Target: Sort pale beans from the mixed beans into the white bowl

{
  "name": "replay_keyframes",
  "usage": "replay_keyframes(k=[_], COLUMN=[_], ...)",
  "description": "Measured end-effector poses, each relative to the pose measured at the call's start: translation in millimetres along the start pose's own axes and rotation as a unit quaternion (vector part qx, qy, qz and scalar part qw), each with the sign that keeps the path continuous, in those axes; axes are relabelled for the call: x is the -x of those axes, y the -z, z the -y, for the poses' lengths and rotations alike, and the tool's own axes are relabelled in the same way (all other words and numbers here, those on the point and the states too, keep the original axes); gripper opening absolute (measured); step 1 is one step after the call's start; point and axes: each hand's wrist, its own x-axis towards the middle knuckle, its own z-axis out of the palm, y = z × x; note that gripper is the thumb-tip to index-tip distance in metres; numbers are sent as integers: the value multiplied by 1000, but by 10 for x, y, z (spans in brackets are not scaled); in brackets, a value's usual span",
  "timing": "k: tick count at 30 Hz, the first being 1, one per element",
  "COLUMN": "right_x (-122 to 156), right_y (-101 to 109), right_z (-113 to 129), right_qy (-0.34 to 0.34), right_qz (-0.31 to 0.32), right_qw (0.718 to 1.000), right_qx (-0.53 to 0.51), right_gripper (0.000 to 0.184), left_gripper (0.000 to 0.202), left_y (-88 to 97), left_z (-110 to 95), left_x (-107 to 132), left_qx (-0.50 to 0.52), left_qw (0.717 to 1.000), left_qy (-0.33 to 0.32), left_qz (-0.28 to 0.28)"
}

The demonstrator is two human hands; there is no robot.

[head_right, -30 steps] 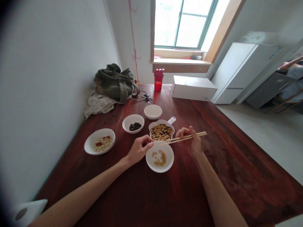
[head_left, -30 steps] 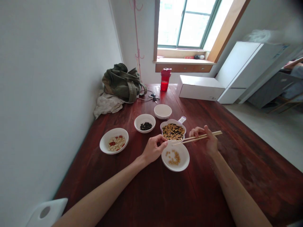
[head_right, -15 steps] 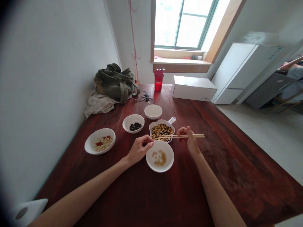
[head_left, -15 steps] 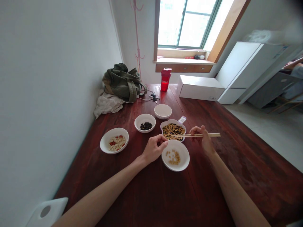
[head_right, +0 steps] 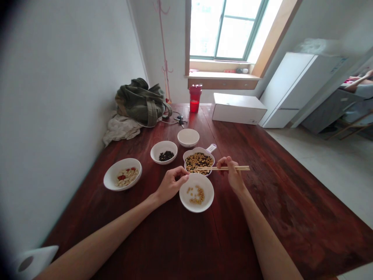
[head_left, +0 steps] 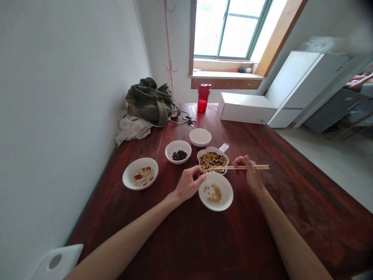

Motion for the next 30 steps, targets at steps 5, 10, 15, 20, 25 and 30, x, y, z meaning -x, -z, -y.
replay_keyframes(k=[5,10,15,20,25,30], right_x=[-3,-3,-12,-14,-15,-29], right_y=[10,19,20,18,-4,-22], right_z=[-12,-26,-25,-12,26,68], right_qy=[0,3,27,25,11,-5], right_qz=[-4,-1,-6,-25,-53,-83], right_qw=[1000,1000,998,997,998,994], right_qx=[-4,6,60,63,12,-64], right_gripper=[58,57,63,64,64,63], left_gripper=[22,21,21,22,21,20], left_y=[-1,1,8,7,-4,-3], left_z=[-5,-27,-14,4,7,-4], left_x=[1,2,-1,-3,-4,-5], left_qx=[-1,0,1,-2,-3,-7], left_qw=[1000,1000,1000,1000,1000,1000], left_qy=[-2,-2,-2,-2,-4,-5], left_qz=[0,-3,-3,-2,-2,-6])
